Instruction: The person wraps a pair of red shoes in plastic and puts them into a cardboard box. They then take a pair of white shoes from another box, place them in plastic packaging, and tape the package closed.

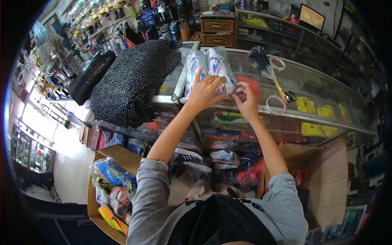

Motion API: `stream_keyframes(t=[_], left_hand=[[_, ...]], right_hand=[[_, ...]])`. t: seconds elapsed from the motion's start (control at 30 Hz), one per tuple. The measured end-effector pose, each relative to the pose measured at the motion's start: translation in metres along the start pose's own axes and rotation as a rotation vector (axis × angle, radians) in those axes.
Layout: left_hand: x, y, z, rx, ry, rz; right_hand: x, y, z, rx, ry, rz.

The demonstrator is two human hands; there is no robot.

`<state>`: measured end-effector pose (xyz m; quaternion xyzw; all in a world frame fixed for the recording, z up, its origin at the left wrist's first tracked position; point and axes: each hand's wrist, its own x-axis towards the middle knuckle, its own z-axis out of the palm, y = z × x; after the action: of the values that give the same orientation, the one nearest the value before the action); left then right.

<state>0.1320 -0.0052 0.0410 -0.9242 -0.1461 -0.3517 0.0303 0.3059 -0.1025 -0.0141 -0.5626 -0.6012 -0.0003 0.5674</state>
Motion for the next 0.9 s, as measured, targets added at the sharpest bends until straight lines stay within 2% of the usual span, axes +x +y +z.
stream_keyframes(t=[0.07,0.17,0.47,0.53,0.57,0.63,0.67,0.73,0.9], left_hand=[[0.000,0.003,0.001,0.023,-0.069,-0.081],[-0.001,0.004,0.002,0.045,-0.049,-0.069],[0.000,0.004,0.005,0.048,-0.034,-0.085],[0.000,0.004,0.005,0.041,-0.032,-0.077],[0.000,0.005,0.005,0.041,-0.033,-0.075],[0.000,0.005,0.005,0.031,-0.013,-0.068],[-0.001,0.004,0.006,0.029,-0.013,-0.068],[0.000,0.004,0.006,0.030,-0.004,-0.066],[0.000,0.004,0.006,0.011,-0.002,-0.060]], right_hand=[[-0.003,0.003,0.003,0.128,0.035,0.029],[-0.002,0.013,0.007,0.193,0.032,0.038],[0.013,0.006,-0.016,0.205,-0.008,-0.012],[0.017,-0.004,-0.027,0.119,-0.052,-0.143],[0.018,-0.004,-0.027,0.119,-0.050,-0.143],[0.018,-0.006,-0.027,0.138,-0.201,-0.116],[0.017,-0.006,-0.026,0.137,-0.202,-0.115],[0.017,-0.013,-0.025,-0.073,-0.229,-0.192],[0.022,-0.005,-0.017,-0.132,-0.186,-0.175]])
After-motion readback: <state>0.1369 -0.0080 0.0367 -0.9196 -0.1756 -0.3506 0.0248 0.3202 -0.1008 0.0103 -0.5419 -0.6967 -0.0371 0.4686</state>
